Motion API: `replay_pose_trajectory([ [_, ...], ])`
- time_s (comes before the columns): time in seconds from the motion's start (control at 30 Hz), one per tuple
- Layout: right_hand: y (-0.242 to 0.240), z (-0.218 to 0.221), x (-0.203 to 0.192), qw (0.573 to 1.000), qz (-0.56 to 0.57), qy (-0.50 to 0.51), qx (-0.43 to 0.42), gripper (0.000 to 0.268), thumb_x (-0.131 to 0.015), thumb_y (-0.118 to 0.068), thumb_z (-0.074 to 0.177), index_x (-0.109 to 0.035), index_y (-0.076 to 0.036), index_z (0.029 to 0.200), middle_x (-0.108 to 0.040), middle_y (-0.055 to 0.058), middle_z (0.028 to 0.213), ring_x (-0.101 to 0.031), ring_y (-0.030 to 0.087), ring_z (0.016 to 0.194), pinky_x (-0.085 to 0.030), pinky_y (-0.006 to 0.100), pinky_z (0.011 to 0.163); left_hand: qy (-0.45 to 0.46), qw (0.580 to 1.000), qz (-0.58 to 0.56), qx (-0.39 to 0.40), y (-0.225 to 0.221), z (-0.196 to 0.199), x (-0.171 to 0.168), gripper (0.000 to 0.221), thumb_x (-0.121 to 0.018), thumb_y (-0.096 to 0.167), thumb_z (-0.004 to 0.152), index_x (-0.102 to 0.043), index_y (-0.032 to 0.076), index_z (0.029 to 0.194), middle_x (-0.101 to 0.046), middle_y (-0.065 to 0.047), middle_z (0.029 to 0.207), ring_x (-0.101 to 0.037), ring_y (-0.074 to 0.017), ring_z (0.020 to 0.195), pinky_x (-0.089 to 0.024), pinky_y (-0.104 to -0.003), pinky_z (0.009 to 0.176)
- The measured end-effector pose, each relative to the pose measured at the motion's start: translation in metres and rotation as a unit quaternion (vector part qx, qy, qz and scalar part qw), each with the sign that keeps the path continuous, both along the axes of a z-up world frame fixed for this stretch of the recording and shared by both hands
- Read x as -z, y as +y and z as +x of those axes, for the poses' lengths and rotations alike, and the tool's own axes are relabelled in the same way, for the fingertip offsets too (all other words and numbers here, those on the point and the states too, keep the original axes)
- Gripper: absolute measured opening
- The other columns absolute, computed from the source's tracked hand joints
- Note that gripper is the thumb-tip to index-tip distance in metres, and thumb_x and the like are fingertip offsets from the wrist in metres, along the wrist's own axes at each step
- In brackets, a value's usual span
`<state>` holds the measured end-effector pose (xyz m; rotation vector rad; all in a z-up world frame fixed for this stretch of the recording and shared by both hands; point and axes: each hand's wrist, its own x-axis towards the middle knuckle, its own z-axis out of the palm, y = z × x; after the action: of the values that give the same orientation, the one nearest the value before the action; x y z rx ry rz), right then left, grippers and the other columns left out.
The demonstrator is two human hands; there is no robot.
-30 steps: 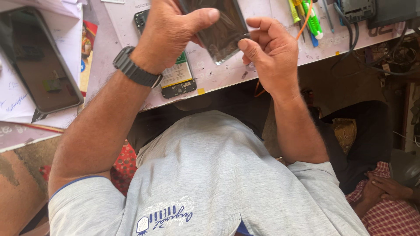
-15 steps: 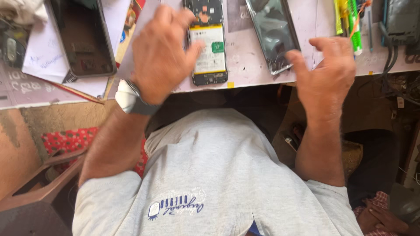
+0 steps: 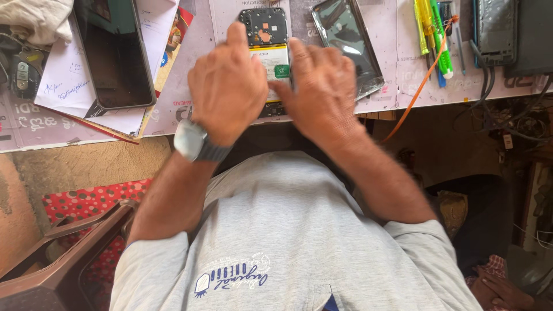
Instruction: The person removes the back cover and prys out internal components of a mobile phone by hand and using a tool.
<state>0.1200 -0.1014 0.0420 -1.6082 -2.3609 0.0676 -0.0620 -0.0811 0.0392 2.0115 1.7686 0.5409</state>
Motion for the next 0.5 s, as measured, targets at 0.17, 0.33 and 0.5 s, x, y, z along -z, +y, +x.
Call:
replay_pose_trajectory([
  [0.17,-0.013,-0.030,-0.013,0.999,0.025,-0.038,-0.007,0.090,-0.087,-0.050,0.071,-0.055,0.001,0.137,-0.063,0.020,0.120,-0.058,0.036,0.108,-0.038,0.053,0.090,-0.149,0.988,0.006,0.030,-0.030,-0.028,-0.008,0.040,-0.058,0.013,0.098,-0.053,0.000,0.136,-0.078,-0.013,0.105,-0.073,-0.0345,0.089,-0.056,-0.051,0.079],
  [0.33,-0.013,-0.034,-0.015,0.995,-0.052,-0.083,0.008,0.084,-0.085,-0.042,0.077,-0.052,0.001,0.141,-0.060,0.028,0.123,-0.059,0.038,0.105,-0.042,0.054,0.089,-0.233,0.972,-0.028,0.003,-0.033,-0.046,-0.002,0.040,-0.067,0.012,0.091,-0.057,-0.002,0.127,-0.076,-0.010,0.110,-0.074,-0.0206,0.068,-0.057,-0.037,0.066],
  [0.5,-0.009,-0.039,-0.024,0.986,-0.143,-0.084,0.017,0.085,-0.086,-0.035,0.079,-0.049,0.004,0.145,-0.060,0.030,0.118,-0.060,0.041,0.104,-0.047,0.053,0.089,-0.280,0.960,-0.003,0.020,-0.029,-0.047,0.009,0.039,-0.071,0.009,0.091,-0.057,-0.003,0.126,-0.076,-0.010,0.108,-0.075,-0.0164,0.066,-0.057,-0.032,0.065],
])
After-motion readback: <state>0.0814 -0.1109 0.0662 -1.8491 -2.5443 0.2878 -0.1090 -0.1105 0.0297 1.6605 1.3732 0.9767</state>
